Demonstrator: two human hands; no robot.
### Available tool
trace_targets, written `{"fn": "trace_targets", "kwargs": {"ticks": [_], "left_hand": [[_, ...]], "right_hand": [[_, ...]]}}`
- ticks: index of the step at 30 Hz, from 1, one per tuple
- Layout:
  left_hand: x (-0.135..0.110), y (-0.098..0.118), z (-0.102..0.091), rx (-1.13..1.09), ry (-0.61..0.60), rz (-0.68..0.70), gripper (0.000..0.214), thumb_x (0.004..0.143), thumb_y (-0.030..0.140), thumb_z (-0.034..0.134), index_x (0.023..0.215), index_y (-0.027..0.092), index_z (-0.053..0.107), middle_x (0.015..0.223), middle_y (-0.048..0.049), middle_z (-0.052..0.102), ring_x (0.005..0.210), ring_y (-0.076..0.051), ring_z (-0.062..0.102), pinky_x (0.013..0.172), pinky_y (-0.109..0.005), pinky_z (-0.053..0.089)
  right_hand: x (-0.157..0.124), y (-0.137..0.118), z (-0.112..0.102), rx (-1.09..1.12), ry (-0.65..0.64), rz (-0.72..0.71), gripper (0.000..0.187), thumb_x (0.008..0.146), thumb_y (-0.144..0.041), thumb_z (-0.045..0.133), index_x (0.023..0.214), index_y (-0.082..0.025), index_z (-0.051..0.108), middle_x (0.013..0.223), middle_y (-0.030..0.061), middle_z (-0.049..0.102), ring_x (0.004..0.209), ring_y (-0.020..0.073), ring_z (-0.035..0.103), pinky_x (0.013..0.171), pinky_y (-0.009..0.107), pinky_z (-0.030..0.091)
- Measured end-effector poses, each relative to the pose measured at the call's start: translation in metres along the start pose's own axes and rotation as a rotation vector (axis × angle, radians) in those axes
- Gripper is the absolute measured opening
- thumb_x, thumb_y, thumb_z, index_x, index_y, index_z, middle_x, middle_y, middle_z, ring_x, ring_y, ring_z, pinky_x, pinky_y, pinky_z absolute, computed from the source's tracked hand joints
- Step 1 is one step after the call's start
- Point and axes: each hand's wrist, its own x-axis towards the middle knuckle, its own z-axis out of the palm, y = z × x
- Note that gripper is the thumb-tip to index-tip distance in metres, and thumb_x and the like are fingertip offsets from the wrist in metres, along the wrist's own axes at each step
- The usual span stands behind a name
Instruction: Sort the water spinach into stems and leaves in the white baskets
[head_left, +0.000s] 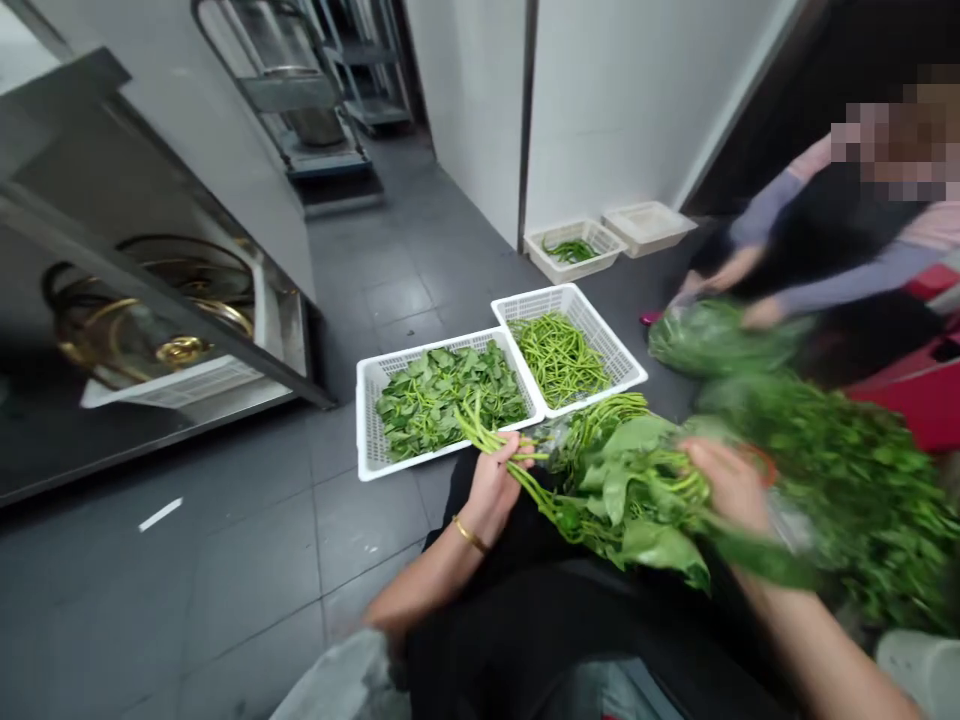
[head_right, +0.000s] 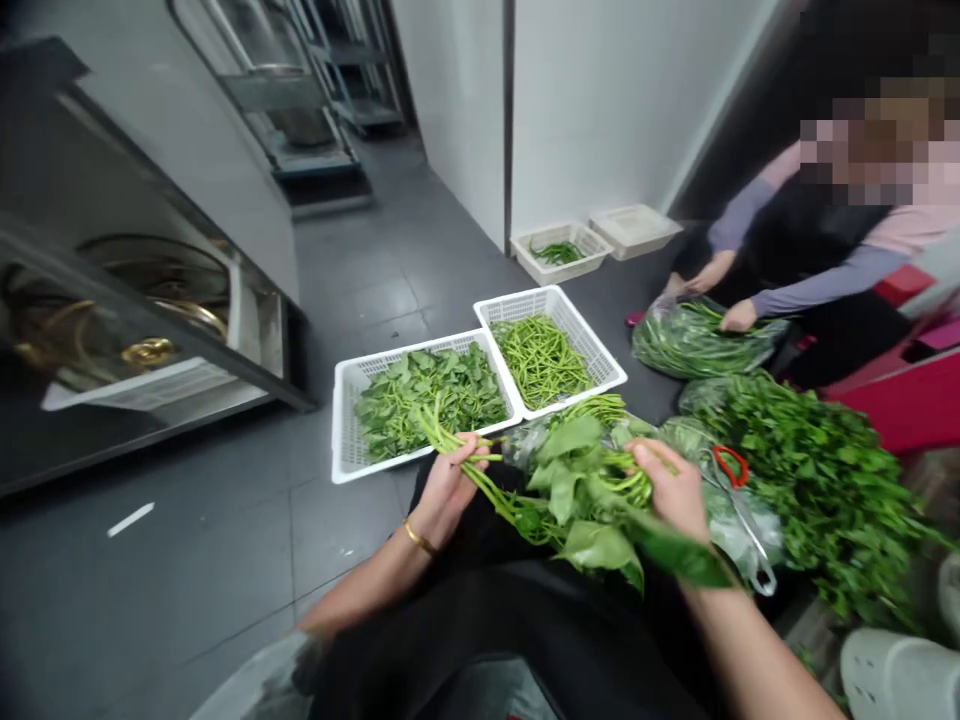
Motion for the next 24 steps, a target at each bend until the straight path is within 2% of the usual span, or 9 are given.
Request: {"fn": "trace_targets", "kwargs": {"ticks": [3, 7, 8, 10, 12, 14, 16, 20, 24], "left_hand": [[0.003, 0.034, -0.018, -0.049, 0.049, 0.154, 0.024, 0.063, 0.016, 0.076, 0.073, 0.014, 0.055, 0.067, -0.0006, 0.061, 0.051, -0.007, 0.054, 0.045, -0.016, 0.042], [-0.013, 0.065, -0.028, -0.091, 0.103, 0.203, 0.018, 0.066, 0.012, 0.070, 0.077, 0.015, 0.055, 0.066, -0.0001, 0.060, 0.048, -0.005, 0.050, 0.039, -0.013, 0.037], [-0.017, 0.069, -0.027, -0.112, 0.128, 0.193, 0.016, 0.067, 0.010, 0.067, 0.077, 0.015, 0.055, 0.066, 0.0000, 0.060, 0.047, -0.005, 0.049, 0.038, -0.012, 0.036], [-0.021, 0.076, -0.026, -0.170, 0.189, 0.155, 0.013, 0.070, 0.007, 0.062, 0.077, 0.014, 0.054, 0.066, 0.0003, 0.058, 0.046, -0.004, 0.048, 0.038, -0.011, 0.036], [-0.019, 0.081, -0.023, -0.240, 0.229, 0.106, 0.011, 0.074, 0.003, 0.056, 0.077, 0.013, 0.053, 0.067, 0.0002, 0.056, 0.046, -0.002, 0.048, 0.038, -0.009, 0.035], [-0.012, 0.084, -0.019, -0.306, 0.226, 0.052, 0.012, 0.078, 0.001, 0.050, 0.076, 0.012, 0.052, 0.068, -0.0002, 0.054, 0.047, -0.001, 0.048, 0.038, -0.007, 0.035], [-0.003, 0.085, -0.013, -0.361, 0.204, 0.018, 0.015, 0.082, -0.001, 0.045, 0.076, 0.012, 0.052, 0.069, -0.0008, 0.053, 0.048, 0.000, 0.048, 0.039, -0.006, 0.035], [0.016, 0.078, 0.009, -0.406, 0.169, -0.029, 0.021, 0.087, -0.001, 0.036, 0.077, 0.011, 0.051, 0.068, -0.0011, 0.052, 0.046, 0.000, 0.044, 0.039, -0.006, 0.036], [0.022, 0.062, 0.039, -0.357, 0.144, -0.077, 0.020, 0.089, 0.002, 0.037, 0.076, 0.011, 0.050, 0.068, -0.0022, 0.054, 0.049, -0.002, 0.047, 0.044, -0.009, 0.040]], "right_hand": [[0.050, -0.012, 0.016, -0.063, 0.088, -0.118, 0.020, 0.074, -0.038, 0.061, 0.078, -0.020, 0.070, 0.078, 0.0074, 0.071, 0.076, 0.0256, 0.065, 0.073, 0.040, 0.051], [0.111, -0.046, 0.111, -0.077, -0.052, -0.327, 0.025, 0.081, -0.036, 0.056, 0.090, -0.017, 0.070, 0.097, 0.0066, 0.071, 0.096, 0.0218, 0.062, 0.092, 0.040, 0.045], [0.121, -0.055, 0.140, -0.078, -0.117, -0.358, 0.023, 0.082, -0.033, 0.055, 0.092, -0.018, 0.070, 0.101, 0.0063, 0.070, 0.098, 0.0206, 0.062, 0.093, 0.039, 0.044], [0.134, -0.072, 0.188, -0.186, -0.413, -0.471, 0.033, 0.082, -0.032, 0.057, 0.112, -0.019, 0.064, 0.117, 0.0089, 0.064, 0.108, 0.0228, 0.057, 0.093, 0.043, 0.044], [0.137, -0.086, 0.209, -0.327, -0.647, -0.557, 0.048, 0.077, -0.032, 0.066, 0.123, -0.021, 0.057, 0.124, 0.0109, 0.059, 0.111, 0.0263, 0.055, 0.091, 0.045, 0.044], [0.131, -0.094, 0.196, -0.409, -0.710, -0.632, 0.043, 0.077, -0.027, 0.066, 0.119, -0.019, 0.060, 0.118, 0.0118, 0.062, 0.104, 0.0256, 0.058, 0.089, 0.043, 0.045], [0.111, -0.094, 0.154, -0.419, -0.666, -0.678, 0.021, 0.084, -0.023, 0.057, 0.101, -0.015, 0.067, 0.100, 0.0094, 0.068, 0.089, 0.0201, 0.062, 0.082, 0.036, 0.046], [0.036, -0.059, 0.065, -0.339, -0.598, -0.709, 0.025, 0.090, -0.031, 0.050, 0.077, -0.017, 0.065, 0.075, 0.0033, 0.066, 0.067, 0.0126, 0.059, 0.065, 0.026, 0.046], [-0.026, -0.002, 0.053, -0.616, -0.378, -0.708, 0.031, 0.084, -0.041, 0.057, 0.093, -0.013, 0.066, 0.091, 0.0141, 0.066, 0.086, 0.0245, 0.060, 0.076, 0.038, 0.044]]}}
